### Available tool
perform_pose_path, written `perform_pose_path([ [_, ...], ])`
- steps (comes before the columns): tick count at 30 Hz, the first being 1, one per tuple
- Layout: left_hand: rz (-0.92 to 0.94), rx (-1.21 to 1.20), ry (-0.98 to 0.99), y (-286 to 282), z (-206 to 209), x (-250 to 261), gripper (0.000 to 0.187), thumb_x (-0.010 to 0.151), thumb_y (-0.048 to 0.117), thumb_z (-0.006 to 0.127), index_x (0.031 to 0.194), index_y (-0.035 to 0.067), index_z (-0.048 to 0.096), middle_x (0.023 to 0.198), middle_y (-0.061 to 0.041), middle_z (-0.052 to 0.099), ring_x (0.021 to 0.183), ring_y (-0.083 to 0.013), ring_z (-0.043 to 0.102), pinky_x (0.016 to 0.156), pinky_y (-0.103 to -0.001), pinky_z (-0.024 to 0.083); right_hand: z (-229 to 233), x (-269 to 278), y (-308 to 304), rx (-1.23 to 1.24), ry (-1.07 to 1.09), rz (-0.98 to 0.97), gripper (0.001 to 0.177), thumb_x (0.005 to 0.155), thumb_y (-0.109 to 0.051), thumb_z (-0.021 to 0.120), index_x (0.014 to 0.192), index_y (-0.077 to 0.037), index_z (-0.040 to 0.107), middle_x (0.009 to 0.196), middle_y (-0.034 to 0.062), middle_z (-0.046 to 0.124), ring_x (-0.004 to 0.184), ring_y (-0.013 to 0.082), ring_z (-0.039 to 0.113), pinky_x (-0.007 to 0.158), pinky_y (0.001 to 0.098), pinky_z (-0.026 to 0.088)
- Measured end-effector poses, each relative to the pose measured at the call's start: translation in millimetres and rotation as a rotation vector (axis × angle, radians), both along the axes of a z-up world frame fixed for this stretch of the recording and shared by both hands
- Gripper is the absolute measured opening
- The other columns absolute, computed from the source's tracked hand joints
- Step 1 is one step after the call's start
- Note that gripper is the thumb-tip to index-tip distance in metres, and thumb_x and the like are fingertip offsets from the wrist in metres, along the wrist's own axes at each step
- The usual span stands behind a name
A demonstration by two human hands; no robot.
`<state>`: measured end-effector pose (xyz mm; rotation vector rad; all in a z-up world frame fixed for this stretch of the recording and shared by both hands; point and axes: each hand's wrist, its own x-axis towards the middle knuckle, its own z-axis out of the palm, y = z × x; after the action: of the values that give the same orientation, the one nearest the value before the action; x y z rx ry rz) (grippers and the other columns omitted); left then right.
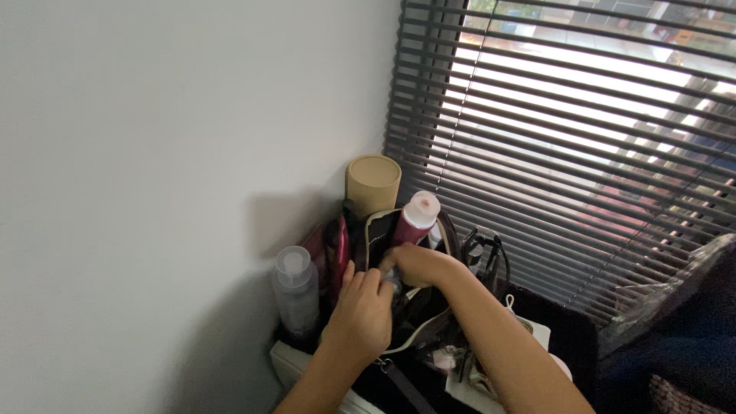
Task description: The person organizes various cosmetics and toiletries by moving items between a makeup bag and a dresser drawer.
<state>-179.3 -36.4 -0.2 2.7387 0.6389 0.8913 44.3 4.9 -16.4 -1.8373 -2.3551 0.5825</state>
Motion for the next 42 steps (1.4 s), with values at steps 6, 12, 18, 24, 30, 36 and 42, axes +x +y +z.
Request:
perform_pose_path([
  [6, -0.033, -0.034, -0.226, 0, -11, -2, 0.036, 0.08, -0.004, 0.053, 0.114, -0.01, 0.062, 0.097, -0.021, 0.058, 0.097, -0.0417, 0.06, 0.11, -0.056, 0.041, 21, -12, -16, -0.024, -0.246, -0.062, 0.057, 0.072, 0.013, 0.062, 0.114, -0.023, 0.078, 0.103, 0.0133, 0.075, 0.102, 0.0326, 0.07, 0.088, 0.0412, 0.055],
  [12, 0.035, -0.113, -0.221, -8, -1, -5, 0.038, 0.086, -0.001, 0.052, 0.122, -0.006, 0.065, 0.103, -0.019, 0.062, 0.102, -0.0403, 0.062, 0.111, -0.054, 0.043, 80, -10, -50, 0.134, -0.1, -0.392, 0.018, 0.081, -0.007, 0.069, 0.095, -0.013, 0.079, 0.091, 0.0115, 0.078, 0.084, 0.0282, 0.076, 0.08, 0.0388, 0.059],
  [18, -0.211, 0.255, -0.312, -16, 12, -2, 0.03, 0.084, 0.018, 0.063, 0.11, 0.004, 0.066, 0.117, -0.017, 0.065, 0.11, -0.0389, 0.058, 0.104, -0.057, 0.036, 44, 19, -52, 0.008, -0.299, -0.201, 0.023, 0.074, 0.001, 0.065, 0.092, 0.002, 0.079, 0.094, 0.022, 0.074, 0.094, 0.0334, 0.072, 0.085, 0.0398, 0.057],
  [24, 0.001, 0.027, -0.2, -20, -3, -1, 0.03, 0.084, 0.019, 0.068, 0.104, -0.003, 0.062, 0.096, -0.019, 0.056, 0.09, -0.037, 0.054, 0.095, -0.053, 0.043, -49, 35, -21, -0.124, -0.621, -0.026, 0.037, 0.083, -0.009, 0.069, 0.117, 0.003, 0.072, 0.129, 0.0237, 0.064, 0.118, 0.0349, 0.063, 0.097, 0.0416, 0.053],
  [30, 0.003, -0.034, -0.154, -32, -6, -8, 0.062, 0.078, 0.02, 0.07, 0.128, -0.012, 0.052, 0.116, -0.025, 0.055, 0.103, -0.0389, 0.054, 0.107, -0.058, 0.034, -56, 27, -18, 0.044, -0.682, -0.214, 0.026, 0.089, -0.016, 0.063, 0.111, -0.01, 0.076, 0.125, 0.0123, 0.069, 0.12, 0.0289, 0.063, 0.093, 0.0459, 0.052],
  [36, -0.009, -0.035, -0.129, -32, -5, -14, 0.07, 0.079, 0.021, 0.071, 0.135, -0.014, 0.048, 0.124, -0.027, 0.053, 0.113, -0.0406, 0.052, 0.112, -0.058, 0.031, -12, 19, -30, -0.18, -0.477, -0.37, 0.039, 0.086, -0.04, 0.076, 0.103, -0.005, 0.075, 0.108, 0.0173, 0.072, 0.107, 0.0334, 0.069, 0.093, 0.0435, 0.055],
  [42, -0.037, -0.045, -0.119, -28, -8, -13, 0.066, 0.081, 0.023, 0.069, 0.132, -0.014, 0.049, 0.123, -0.027, 0.053, 0.112, -0.0389, 0.052, 0.111, -0.057, 0.032, -10, 38, -33, 0.192, -0.514, -0.14, 0.015, 0.083, -0.004, 0.065, 0.09, -0.003, 0.077, 0.1, 0.018, 0.075, 0.1, 0.0331, 0.073, 0.088, 0.0418, 0.058],
])
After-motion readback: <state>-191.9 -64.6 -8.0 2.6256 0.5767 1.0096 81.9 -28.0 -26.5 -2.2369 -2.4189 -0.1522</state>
